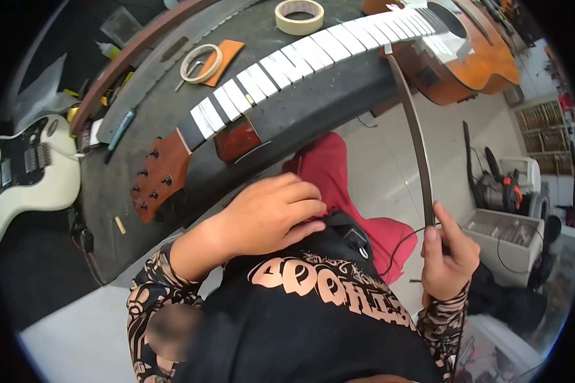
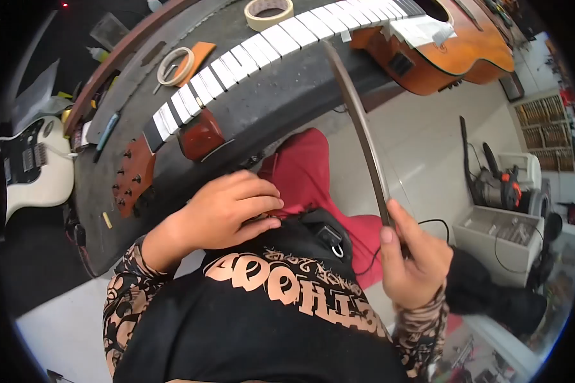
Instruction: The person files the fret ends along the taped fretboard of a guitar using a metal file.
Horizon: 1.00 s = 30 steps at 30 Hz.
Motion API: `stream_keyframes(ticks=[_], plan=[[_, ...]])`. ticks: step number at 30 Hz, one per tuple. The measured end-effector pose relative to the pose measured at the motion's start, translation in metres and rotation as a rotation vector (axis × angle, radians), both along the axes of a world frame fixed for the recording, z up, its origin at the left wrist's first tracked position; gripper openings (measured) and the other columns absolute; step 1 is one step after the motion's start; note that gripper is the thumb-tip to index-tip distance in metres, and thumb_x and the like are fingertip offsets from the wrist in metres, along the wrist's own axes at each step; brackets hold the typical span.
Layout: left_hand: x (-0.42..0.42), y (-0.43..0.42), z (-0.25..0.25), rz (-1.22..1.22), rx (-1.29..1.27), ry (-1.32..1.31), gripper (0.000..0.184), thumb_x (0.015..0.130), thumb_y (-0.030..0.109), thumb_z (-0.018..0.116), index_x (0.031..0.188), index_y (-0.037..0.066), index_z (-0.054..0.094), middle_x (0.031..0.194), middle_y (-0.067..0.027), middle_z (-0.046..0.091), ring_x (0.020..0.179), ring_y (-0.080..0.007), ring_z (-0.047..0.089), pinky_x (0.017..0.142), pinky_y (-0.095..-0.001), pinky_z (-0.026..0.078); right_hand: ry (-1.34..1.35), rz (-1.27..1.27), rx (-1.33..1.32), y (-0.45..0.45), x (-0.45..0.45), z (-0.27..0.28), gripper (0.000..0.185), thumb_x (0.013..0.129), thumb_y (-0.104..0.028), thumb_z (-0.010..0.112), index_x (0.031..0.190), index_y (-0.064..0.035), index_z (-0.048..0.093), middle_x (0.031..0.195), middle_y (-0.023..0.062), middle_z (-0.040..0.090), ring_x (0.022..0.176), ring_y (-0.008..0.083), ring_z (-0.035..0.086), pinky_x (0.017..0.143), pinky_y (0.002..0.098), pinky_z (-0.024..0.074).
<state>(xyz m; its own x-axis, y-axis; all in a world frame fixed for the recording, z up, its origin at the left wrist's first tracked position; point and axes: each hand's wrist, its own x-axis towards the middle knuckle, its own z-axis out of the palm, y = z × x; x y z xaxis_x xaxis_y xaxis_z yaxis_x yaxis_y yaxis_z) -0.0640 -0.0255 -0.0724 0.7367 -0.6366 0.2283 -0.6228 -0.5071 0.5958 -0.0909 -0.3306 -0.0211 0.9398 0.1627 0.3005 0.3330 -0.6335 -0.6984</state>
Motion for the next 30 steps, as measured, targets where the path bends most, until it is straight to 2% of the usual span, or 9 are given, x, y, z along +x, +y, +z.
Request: stream_keyframes(ticks=[2, 4, 6, 9, 11, 14, 17, 24, 30], plan=[[0.015, -0.003, 0.022, 0.096, 0.031, -0.407, 0.039, 0.070, 0.021, 0.082, 0.104, 0.007, 0.069, 0.107, -0.0060, 0.066, 0.099, -0.0271, 0.062, 0.079, -0.0391, 0.052, 0.015, 0.035, -0.082, 0.010, 0.005, 0.015, 0.034, 0.084, 0.003, 0.068, 0.118, 0.0041, 0.068, 0.057, 0.0059, 0.058, 0.049, 0.0080, 0.052, 0.051, 0.0219, 0.0419], [0.024, -0.002, 0.038, 0.288, 0.196, -0.590, 0.048, 0.070, 0.021, 0.081, 0.115, 0.009, 0.068, 0.120, -0.0075, 0.063, 0.118, -0.0292, 0.056, 0.097, -0.0447, 0.043, 0.049, 0.026, -0.072, 0.018, 0.012, 0.024, 0.036, 0.084, 0.004, 0.068, 0.119, 0.0029, 0.068, 0.055, 0.0038, 0.055, 0.048, 0.0065, 0.050, 0.050, 0.0211, 0.0402], [0.039, 0.000, 0.046, 0.438, 0.244, -0.624, 0.053, 0.073, 0.022, 0.080, 0.122, 0.009, 0.065, 0.125, -0.0078, 0.061, 0.125, -0.0307, 0.053, 0.103, -0.0451, 0.040, 0.039, 0.133, -0.127, 0.025, 0.022, 0.035, 0.036, 0.084, 0.005, 0.068, 0.121, 0.0030, 0.067, 0.054, 0.0027, 0.053, 0.048, 0.0056, 0.048, 0.048, 0.0207, 0.0384], [0.051, 0.004, 0.043, 0.565, 0.310, -0.599, 0.055, 0.075, 0.023, 0.079, 0.127, 0.009, 0.063, 0.127, -0.0073, 0.060, 0.126, -0.0306, 0.053, 0.104, -0.0447, 0.040, 0.107, 0.148, -0.165, 0.037, 0.036, 0.035, 0.037, 0.085, 0.004, 0.069, 0.121, 0.0017, 0.067, 0.058, 0.0061, 0.059, 0.047, 0.0067, 0.051, 0.047, 0.0219, 0.0398], [0.053, 0.002, 0.038, 0.579, 0.307, -0.537, 0.056, 0.076, 0.023, 0.079, 0.128, 0.009, 0.063, 0.128, -0.0068, 0.060, 0.125, -0.0298, 0.053, 0.104, -0.0444, 0.039, 0.121, 0.172, -0.189, 0.042, 0.044, 0.035, 0.037, 0.083, 0.003, 0.071, 0.120, -0.0005, 0.068, 0.064, 0.0092, 0.066, 0.046, 0.0106, 0.055, 0.047, 0.0239, 0.0424], [0.054, -0.001, 0.026, 0.615, 0.347, -0.507, 0.055, 0.077, 0.027, 0.078, 0.128, 0.012, 0.064, 0.130, -0.0036, 0.060, 0.124, -0.0259, 0.055, 0.105, -0.0424, 0.038, 0.120, 0.271, -0.230, 0.047, 0.058, 0.036, 0.038, 0.082, 0.003, 0.072, 0.120, -0.0015, 0.069, 0.064, 0.0085, 0.066, 0.046, 0.0128, 0.057, 0.047, 0.0251, 0.0436], [0.055, -0.004, 0.015, 0.700, 0.408, -0.670, 0.050, 0.080, 0.036, 0.073, 0.127, 0.020, 0.067, 0.132, 0.0012, 0.060, 0.125, -0.0218, 0.055, 0.106, -0.0384, 0.036, 0.149, 0.274, -0.215, 0.052, 0.064, 0.031, 0.039, 0.080, 0.003, 0.071, 0.119, -0.0026, 0.069, 0.062, 0.0079, 0.064, 0.047, 0.0159, 0.059, 0.047, 0.0269, 0.0448], [0.057, -0.013, 0.002, 0.784, 0.442, -0.739, 0.052, 0.081, 0.041, 0.071, 0.129, 0.022, 0.067, 0.132, 0.0016, 0.060, 0.125, -0.0212, 0.056, 0.109, -0.0371, 0.031, 0.148, 0.306, -0.213, 0.051, 0.060, 0.028, 0.042, 0.077, 0.005, 0.070, 0.119, -0.0019, 0.068, 0.056, 0.0054, 0.057, 0.045, 0.0195, 0.056, 0.045, 0.0308, 0.0423], [0.060, -0.011, -0.003, 0.784, 0.491, -0.801, 0.046, 0.091, 0.050, 0.060, 0.126, 0.023, 0.069, 0.128, 0.0035, 0.062, 0.121, -0.0203, 0.059, 0.109, -0.0351, 0.028, 0.041, 0.341, -0.260, 0.048, 0.059, 0.029, 0.047, 0.071, 0.003, 0.075, 0.117, -0.0004, 0.069, 0.054, 0.0028, 0.053, 0.043, 0.0182, 0.053, 0.042, 0.0323, 0.0387]])
